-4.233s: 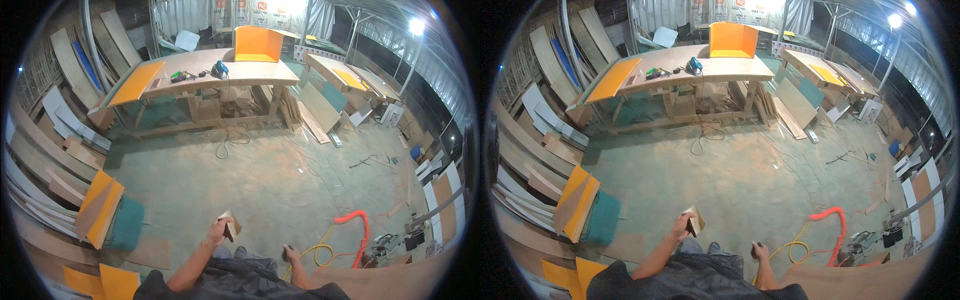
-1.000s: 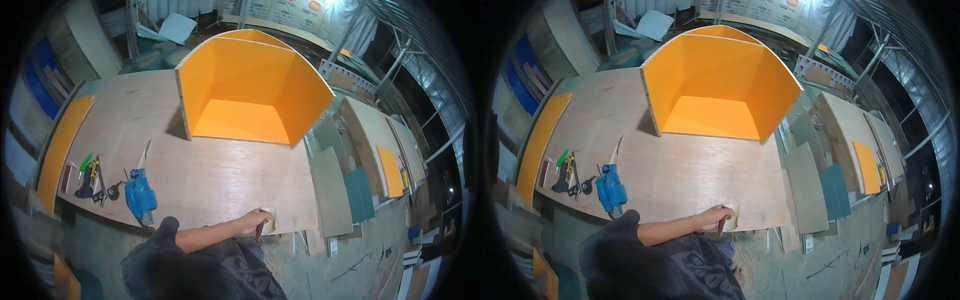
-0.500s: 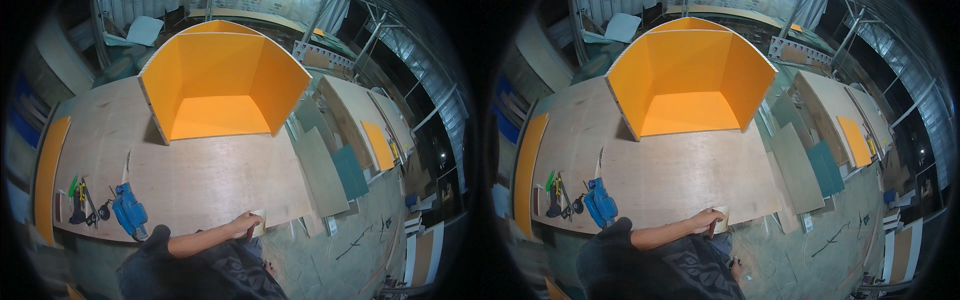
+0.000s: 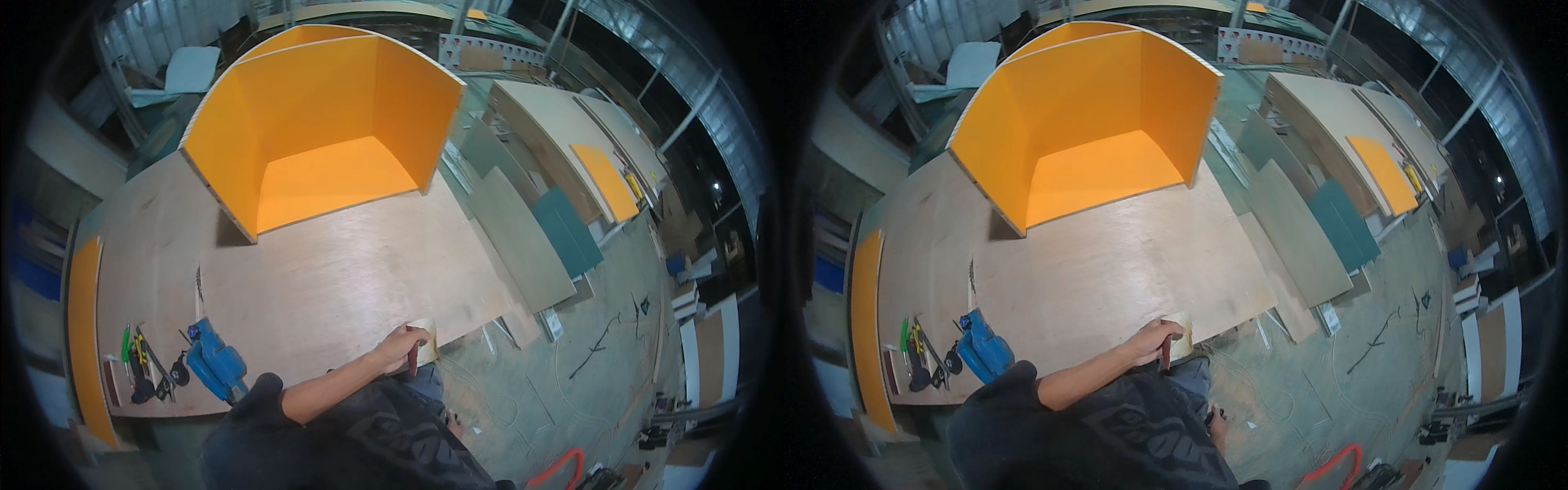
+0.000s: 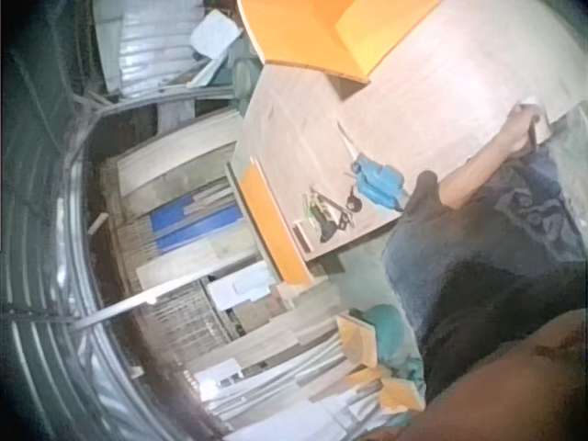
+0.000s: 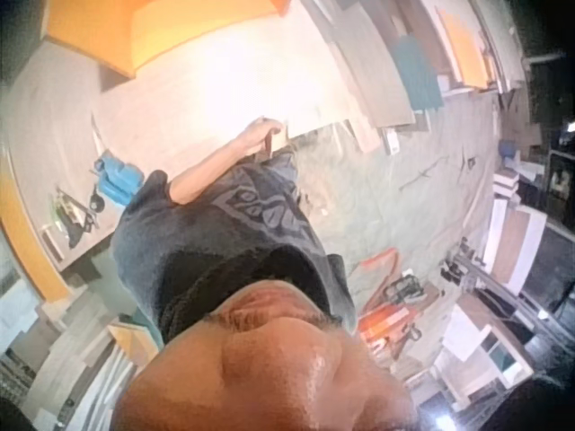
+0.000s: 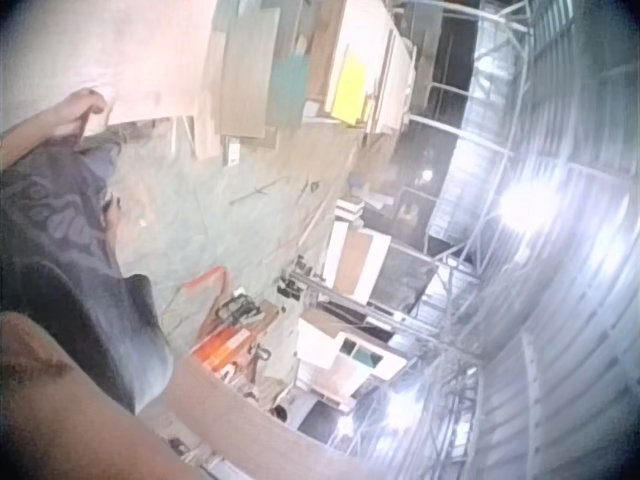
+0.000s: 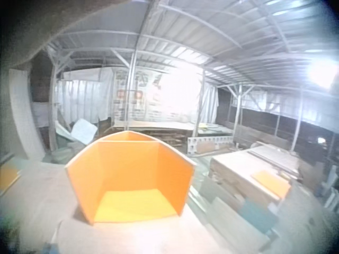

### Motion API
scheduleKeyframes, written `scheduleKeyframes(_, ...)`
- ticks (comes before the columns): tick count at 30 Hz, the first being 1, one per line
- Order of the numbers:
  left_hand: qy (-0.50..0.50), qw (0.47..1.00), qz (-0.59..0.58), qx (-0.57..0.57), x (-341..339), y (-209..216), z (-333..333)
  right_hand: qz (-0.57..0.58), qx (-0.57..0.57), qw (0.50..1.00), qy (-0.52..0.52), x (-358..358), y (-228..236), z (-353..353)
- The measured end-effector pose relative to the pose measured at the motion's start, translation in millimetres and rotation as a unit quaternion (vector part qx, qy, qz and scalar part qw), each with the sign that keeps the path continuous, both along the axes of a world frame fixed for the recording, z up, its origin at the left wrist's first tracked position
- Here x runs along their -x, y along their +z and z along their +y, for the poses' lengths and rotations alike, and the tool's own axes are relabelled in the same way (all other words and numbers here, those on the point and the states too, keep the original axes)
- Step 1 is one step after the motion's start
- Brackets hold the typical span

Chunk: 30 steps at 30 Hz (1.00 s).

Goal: The person applies glue from a bottle onto a small piece of wood and then presses the glued piece onto a larger board.

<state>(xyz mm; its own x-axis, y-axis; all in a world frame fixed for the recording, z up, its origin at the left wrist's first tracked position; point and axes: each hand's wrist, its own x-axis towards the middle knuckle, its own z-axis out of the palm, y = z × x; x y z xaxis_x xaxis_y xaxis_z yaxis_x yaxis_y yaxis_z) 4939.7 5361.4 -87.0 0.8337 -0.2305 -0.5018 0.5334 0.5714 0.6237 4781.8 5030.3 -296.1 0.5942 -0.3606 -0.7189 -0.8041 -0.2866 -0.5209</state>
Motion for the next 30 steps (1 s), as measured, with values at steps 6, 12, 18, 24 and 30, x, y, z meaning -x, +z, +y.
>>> scheduleKeyframes(6, -0.024, 0.999, 0.023, 0.042, -5, 6, -14, 0.012, 0.049, 0.997, -0.06, 20, -101, -43)
scheduleKeyframes(12, -0.019, 0.998, 0.029, 0.054, -2, 4, -15, -0.035, 0.023, 0.998, -0.048, -2, -49, -38)
scheduleKeyframes(18, -0.052, 0.998, 0.003, 0.042, -4, 7, -15, -0.044, 0.016, 0.998, -0.051, 3, -31, -21)
scheduleKeyframes(24, -0.039, 0.997, 0.036, 0.063, -4, 0, -19, -0.067, 0.117, 0.991, -0.011, 27, -57, -25)
scheduleKeyframes(30, -0.038, 0.997, 0.019, 0.059, -4, 10, -17, -0.024, 0.077, 0.997, 0.001, 15, -33, -12)
